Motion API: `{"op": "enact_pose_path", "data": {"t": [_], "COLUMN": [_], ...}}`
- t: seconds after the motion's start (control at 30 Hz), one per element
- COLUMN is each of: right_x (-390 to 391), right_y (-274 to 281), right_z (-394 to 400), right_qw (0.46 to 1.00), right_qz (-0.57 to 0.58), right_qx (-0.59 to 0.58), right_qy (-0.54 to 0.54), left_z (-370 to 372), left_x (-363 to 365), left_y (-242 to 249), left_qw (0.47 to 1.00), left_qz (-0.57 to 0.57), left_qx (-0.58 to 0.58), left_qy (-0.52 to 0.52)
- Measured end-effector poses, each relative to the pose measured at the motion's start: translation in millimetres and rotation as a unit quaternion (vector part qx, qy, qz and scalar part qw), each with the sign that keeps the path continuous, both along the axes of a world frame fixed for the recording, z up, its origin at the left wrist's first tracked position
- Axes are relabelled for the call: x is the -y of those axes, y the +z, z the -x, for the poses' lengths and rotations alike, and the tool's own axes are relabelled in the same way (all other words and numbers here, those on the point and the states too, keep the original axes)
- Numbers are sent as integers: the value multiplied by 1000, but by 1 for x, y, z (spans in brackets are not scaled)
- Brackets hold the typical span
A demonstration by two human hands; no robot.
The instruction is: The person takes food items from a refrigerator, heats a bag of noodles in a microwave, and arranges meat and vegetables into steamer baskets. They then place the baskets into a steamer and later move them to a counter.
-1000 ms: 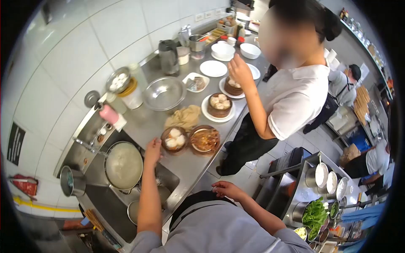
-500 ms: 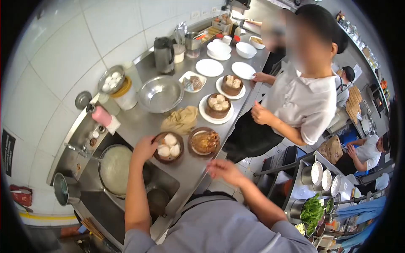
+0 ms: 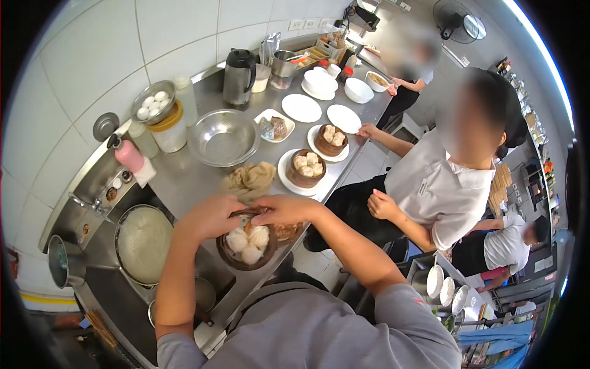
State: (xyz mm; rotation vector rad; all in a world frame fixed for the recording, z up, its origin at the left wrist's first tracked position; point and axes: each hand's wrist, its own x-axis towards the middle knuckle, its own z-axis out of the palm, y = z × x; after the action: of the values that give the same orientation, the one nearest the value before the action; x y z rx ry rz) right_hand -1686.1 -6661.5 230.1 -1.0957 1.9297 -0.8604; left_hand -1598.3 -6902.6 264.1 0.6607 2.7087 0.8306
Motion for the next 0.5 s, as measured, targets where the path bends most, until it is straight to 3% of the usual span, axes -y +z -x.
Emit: {"op": "enact_pose_path", "data": {"t": [0.1,0.17,0.23,0.3,0.37,0.43,0.47,0.5], "right_x": [-4,-17,-40,-72,-110,-154,-176,-189], "right_y": [7,6,13,22,20,12,8,7], "right_z": [29,51,79,122,178,236,265,287], "right_qw": [994,992,983,978,957,985,971,947], "right_qz": [-45,-12,41,61,93,142,164,179], "right_qx": [95,123,165,172,215,-31,-159,109], "right_qy": [18,14,-67,-99,-170,-92,-74,-242], "left_z": [25,46,67,74,70,46,28,6], "left_x": [-13,-26,-34,-32,-20,-16,-14,-15], "left_y": [-2,5,20,31,29,0,-19,-41], "left_qw": [998,998,996,928,877,823,820,814], "left_qz": [-32,-60,-83,-284,-306,-333,-324,-315], "left_qx": [-42,-33,-23,8,-85,-114,-69,-23], "left_qy": [-22,6,34,241,360,445,467,488]}}
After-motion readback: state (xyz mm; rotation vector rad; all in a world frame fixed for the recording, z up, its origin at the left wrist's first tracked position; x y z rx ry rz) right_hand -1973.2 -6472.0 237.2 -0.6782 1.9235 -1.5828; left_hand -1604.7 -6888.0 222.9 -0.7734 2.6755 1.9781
